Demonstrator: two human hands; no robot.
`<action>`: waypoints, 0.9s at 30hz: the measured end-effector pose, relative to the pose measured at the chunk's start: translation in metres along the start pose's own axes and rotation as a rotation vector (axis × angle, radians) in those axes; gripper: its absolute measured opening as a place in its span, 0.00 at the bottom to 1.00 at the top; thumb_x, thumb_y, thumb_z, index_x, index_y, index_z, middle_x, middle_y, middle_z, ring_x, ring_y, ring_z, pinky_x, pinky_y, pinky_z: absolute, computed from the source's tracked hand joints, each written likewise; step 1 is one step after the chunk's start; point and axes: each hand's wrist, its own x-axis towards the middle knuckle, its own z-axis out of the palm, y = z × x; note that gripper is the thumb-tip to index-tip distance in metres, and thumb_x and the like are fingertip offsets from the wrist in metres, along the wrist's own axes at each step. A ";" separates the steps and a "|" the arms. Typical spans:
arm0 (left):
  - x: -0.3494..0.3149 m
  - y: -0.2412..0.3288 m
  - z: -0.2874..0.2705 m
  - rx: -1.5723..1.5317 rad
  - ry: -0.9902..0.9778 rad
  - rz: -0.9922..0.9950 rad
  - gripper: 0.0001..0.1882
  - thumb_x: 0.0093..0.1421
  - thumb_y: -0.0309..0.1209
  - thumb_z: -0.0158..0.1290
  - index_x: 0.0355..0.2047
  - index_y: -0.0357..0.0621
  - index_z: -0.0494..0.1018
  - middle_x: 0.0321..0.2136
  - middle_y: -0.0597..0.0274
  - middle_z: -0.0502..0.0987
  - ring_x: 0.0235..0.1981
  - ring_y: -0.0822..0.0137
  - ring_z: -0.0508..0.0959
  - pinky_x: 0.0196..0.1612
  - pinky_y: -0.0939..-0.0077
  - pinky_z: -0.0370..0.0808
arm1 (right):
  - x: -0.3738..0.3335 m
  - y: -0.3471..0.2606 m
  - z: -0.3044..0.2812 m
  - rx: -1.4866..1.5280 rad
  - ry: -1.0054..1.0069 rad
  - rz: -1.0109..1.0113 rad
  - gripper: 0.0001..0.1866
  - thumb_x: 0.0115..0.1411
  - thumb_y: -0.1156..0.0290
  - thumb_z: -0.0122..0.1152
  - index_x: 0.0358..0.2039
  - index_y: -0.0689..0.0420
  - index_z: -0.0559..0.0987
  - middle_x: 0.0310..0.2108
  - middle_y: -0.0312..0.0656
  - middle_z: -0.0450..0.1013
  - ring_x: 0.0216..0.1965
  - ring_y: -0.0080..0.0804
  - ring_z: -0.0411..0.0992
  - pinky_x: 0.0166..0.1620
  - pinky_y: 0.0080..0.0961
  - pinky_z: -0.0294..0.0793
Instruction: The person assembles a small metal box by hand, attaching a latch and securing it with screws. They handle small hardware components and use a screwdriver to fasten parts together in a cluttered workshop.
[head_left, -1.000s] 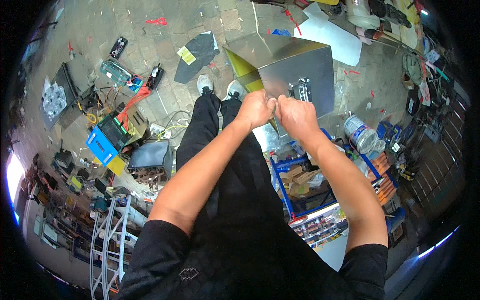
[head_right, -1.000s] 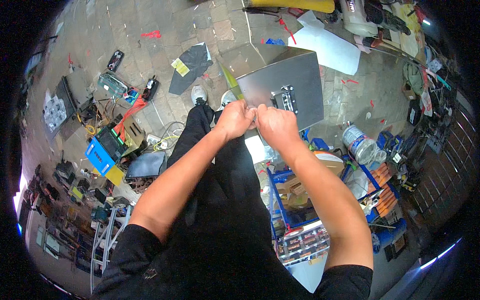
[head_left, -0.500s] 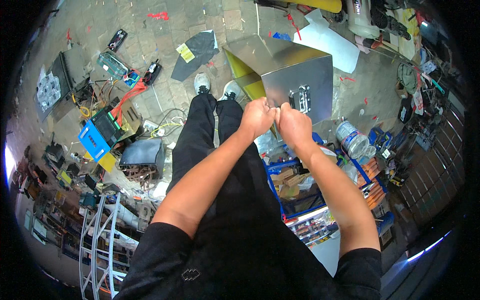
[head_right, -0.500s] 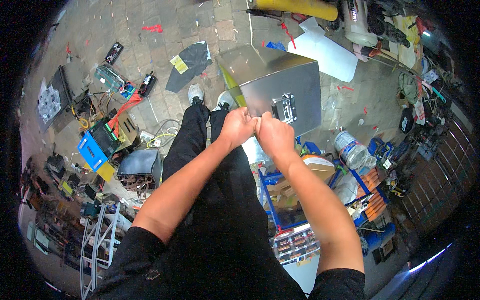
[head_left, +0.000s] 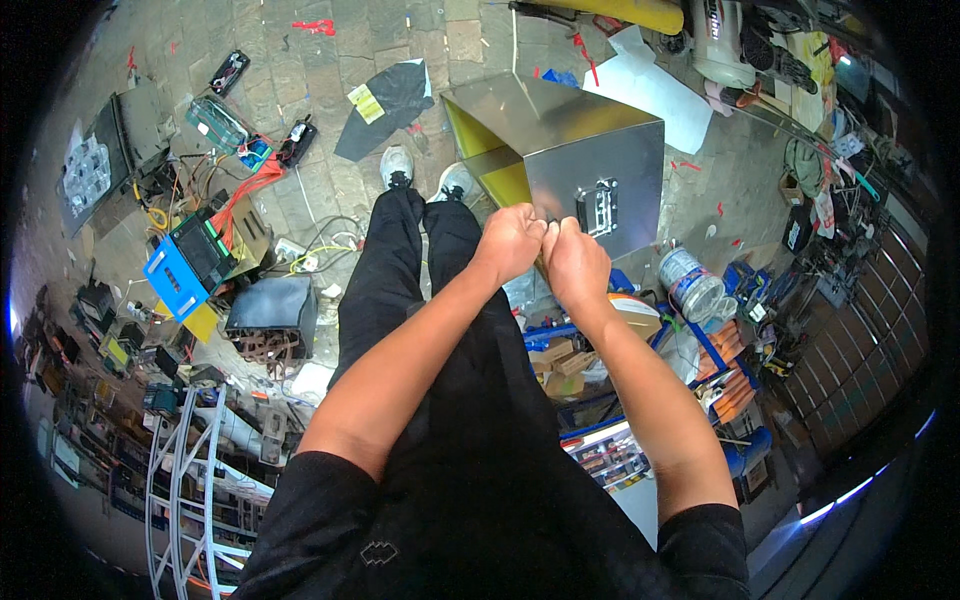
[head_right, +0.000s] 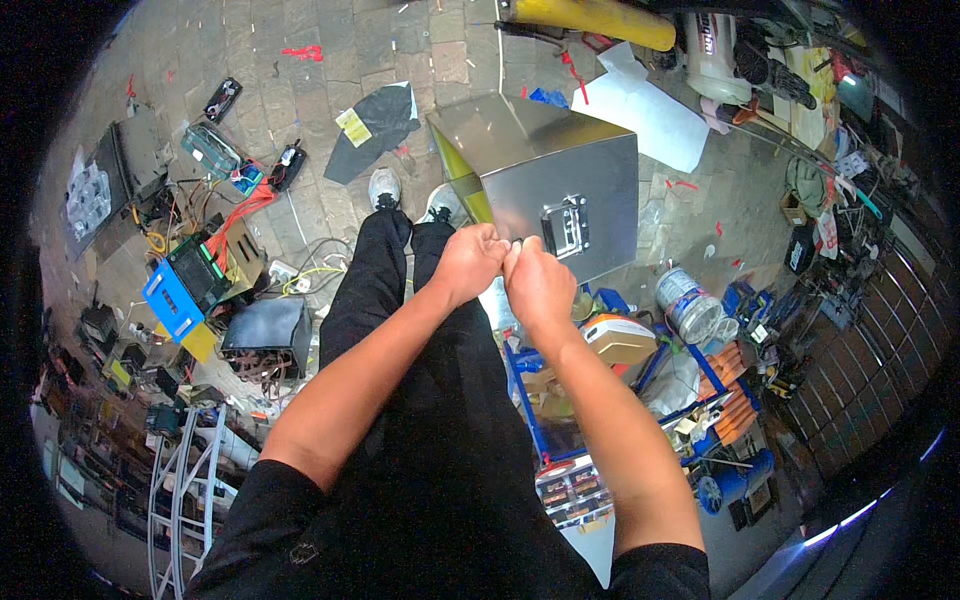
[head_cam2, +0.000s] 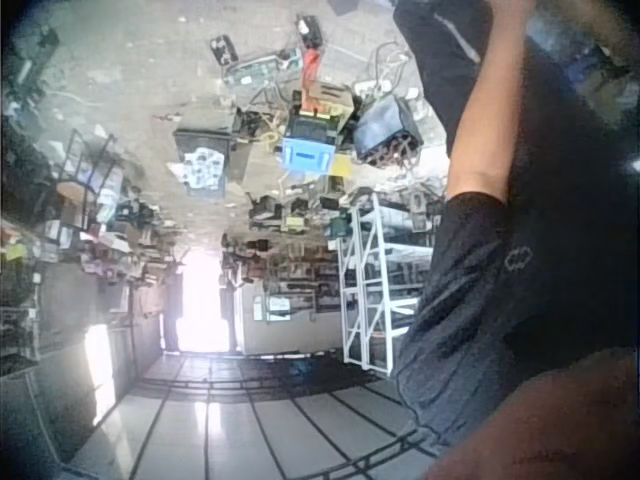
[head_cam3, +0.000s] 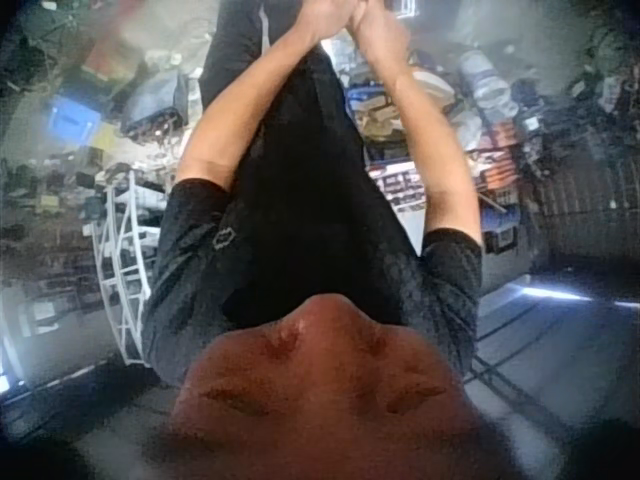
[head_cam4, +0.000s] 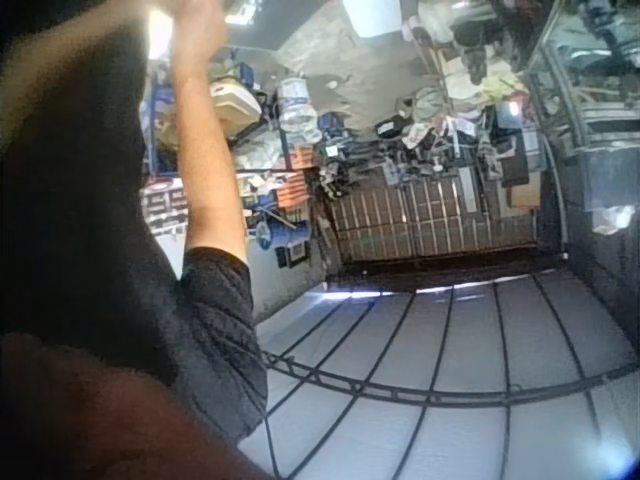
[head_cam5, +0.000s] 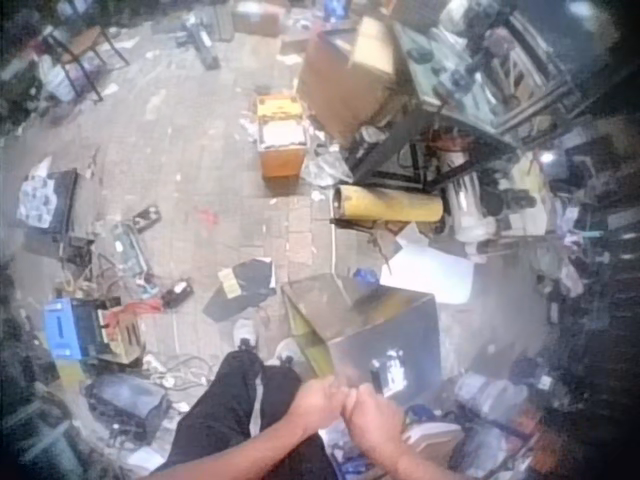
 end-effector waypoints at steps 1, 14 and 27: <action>0.002 -0.008 0.003 -0.022 -0.006 0.017 0.10 0.62 0.28 0.55 0.27 0.33 0.75 0.24 0.52 0.80 0.25 0.65 0.81 0.32 0.67 0.77 | -0.001 -0.001 0.001 0.002 0.010 0.010 0.19 0.70 0.56 0.46 0.34 0.60 0.73 0.25 0.59 0.78 0.31 0.62 0.78 0.37 0.56 0.76; -0.001 -0.006 0.003 0.042 -0.041 0.112 0.09 0.64 0.29 0.51 0.32 0.34 0.75 0.26 0.45 0.79 0.29 0.58 0.82 0.35 0.62 0.76 | -0.005 -0.001 0.013 0.044 0.046 0.137 0.19 0.70 0.55 0.45 0.35 0.60 0.72 0.27 0.59 0.78 0.32 0.63 0.78 0.38 0.57 0.75; -0.006 -0.001 -0.004 0.034 -0.047 0.104 0.11 0.65 0.30 0.52 0.29 0.34 0.72 0.24 0.44 0.75 0.27 0.55 0.79 0.34 0.61 0.74 | -0.005 -0.008 0.009 0.011 -0.006 0.154 0.19 0.70 0.56 0.45 0.34 0.60 0.73 0.27 0.59 0.78 0.32 0.64 0.77 0.38 0.57 0.75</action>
